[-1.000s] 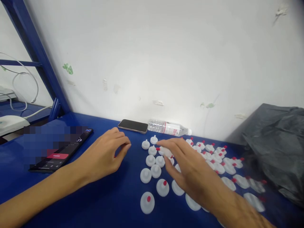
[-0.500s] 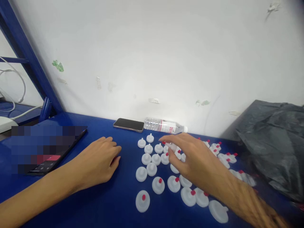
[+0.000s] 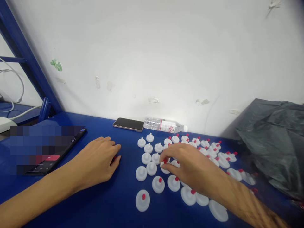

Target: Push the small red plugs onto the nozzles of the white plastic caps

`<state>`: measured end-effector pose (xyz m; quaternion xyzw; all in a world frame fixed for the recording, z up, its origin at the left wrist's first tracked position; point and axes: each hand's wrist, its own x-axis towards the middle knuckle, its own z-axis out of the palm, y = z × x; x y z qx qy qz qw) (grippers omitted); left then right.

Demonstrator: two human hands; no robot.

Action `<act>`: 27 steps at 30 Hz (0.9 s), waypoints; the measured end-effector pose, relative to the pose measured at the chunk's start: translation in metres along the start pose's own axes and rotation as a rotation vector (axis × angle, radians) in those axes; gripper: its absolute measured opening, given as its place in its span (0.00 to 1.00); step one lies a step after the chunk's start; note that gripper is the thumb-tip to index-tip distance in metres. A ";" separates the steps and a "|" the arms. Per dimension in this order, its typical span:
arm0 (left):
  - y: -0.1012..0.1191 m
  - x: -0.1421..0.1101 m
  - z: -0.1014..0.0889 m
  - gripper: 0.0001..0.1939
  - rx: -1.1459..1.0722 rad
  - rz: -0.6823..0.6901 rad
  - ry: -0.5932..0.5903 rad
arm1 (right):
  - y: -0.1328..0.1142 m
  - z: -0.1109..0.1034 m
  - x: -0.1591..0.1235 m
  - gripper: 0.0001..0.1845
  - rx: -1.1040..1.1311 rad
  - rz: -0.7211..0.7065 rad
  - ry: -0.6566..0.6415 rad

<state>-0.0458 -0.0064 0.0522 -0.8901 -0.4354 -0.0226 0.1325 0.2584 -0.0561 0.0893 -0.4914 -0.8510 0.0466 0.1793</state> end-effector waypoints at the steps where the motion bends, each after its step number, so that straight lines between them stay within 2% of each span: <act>1: 0.000 0.000 0.000 0.13 -0.003 -0.001 -0.008 | -0.001 0.001 0.000 0.10 -0.005 0.004 -0.006; 6: 0.001 0.000 0.004 0.13 -0.019 0.009 -0.020 | -0.001 0.004 0.001 0.10 -0.038 0.032 -0.043; 10: 0.000 0.001 0.005 0.13 -0.049 0.023 0.037 | 0.000 -0.001 -0.001 0.02 -0.033 0.017 0.020; 11: 0.001 0.001 0.005 0.13 -0.070 0.021 0.061 | 0.001 -0.001 -0.001 0.03 -0.039 0.003 0.053; 13: 0.002 0.001 0.004 0.13 -0.134 0.012 0.107 | 0.002 0.000 0.000 0.12 -0.081 -0.031 0.105; 15: 0.003 0.001 0.003 0.12 -0.223 0.004 0.152 | 0.005 0.005 0.002 0.20 -0.163 -0.046 0.096; 18: 0.007 0.002 0.004 0.11 -0.371 0.007 0.227 | 0.010 0.017 0.003 0.29 -0.238 -0.004 -0.052; 21: 0.008 0.003 0.006 0.11 -0.485 0.027 0.312 | 0.016 0.024 0.002 0.31 -0.207 0.019 -0.159; 23: 0.009 0.004 0.006 0.11 -0.545 0.030 0.362 | 0.017 0.025 0.002 0.31 -0.178 0.001 -0.130; 27: 0.011 0.005 0.003 0.09 -0.723 0.015 0.406 | 0.011 0.019 0.001 0.28 -0.104 -0.071 0.076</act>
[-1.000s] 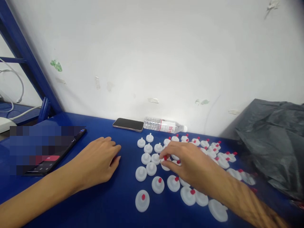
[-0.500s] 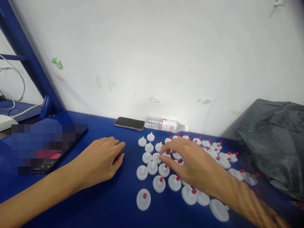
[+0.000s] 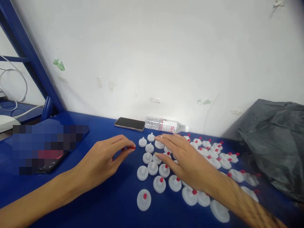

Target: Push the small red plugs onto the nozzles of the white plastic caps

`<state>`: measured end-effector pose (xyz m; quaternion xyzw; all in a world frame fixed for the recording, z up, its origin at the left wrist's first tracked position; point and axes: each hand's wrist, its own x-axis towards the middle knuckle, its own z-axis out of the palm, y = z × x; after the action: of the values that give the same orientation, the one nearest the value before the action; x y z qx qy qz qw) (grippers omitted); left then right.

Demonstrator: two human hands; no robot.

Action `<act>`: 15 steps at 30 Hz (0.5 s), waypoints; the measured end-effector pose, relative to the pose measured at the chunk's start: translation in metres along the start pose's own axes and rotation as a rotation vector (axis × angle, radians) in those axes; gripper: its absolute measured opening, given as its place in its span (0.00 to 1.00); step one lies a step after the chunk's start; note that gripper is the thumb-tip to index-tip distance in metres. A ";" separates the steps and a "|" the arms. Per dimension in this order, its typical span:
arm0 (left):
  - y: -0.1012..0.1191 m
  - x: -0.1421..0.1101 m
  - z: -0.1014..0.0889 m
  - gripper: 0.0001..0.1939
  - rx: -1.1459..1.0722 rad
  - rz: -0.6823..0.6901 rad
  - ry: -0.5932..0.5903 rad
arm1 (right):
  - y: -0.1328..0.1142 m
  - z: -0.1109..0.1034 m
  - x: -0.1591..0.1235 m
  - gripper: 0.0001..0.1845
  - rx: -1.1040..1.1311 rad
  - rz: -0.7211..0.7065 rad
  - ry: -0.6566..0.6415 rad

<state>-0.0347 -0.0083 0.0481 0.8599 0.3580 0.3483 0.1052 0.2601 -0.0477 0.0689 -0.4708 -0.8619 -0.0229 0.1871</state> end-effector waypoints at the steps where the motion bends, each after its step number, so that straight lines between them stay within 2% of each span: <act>1: 0.002 0.000 0.000 0.08 -0.055 -0.012 0.010 | -0.004 -0.001 0.000 0.27 0.027 -0.013 0.039; 4: 0.010 0.001 -0.001 0.08 -0.175 -0.101 0.000 | -0.018 -0.003 0.000 0.20 0.103 -0.093 0.097; 8: 0.022 0.000 -0.001 0.10 -0.232 -0.236 -0.067 | -0.033 -0.001 -0.002 0.20 0.141 -0.242 0.106; 12: 0.030 0.000 -0.003 0.12 -0.257 -0.309 -0.125 | -0.036 0.000 -0.004 0.16 0.168 -0.251 0.101; 15: 0.031 0.000 -0.002 0.12 -0.280 -0.311 -0.130 | -0.036 -0.001 -0.005 0.15 0.105 -0.273 0.136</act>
<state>-0.0193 -0.0307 0.0631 0.7920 0.4270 0.3180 0.2988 0.2334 -0.0714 0.0733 -0.3363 -0.9031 -0.0349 0.2647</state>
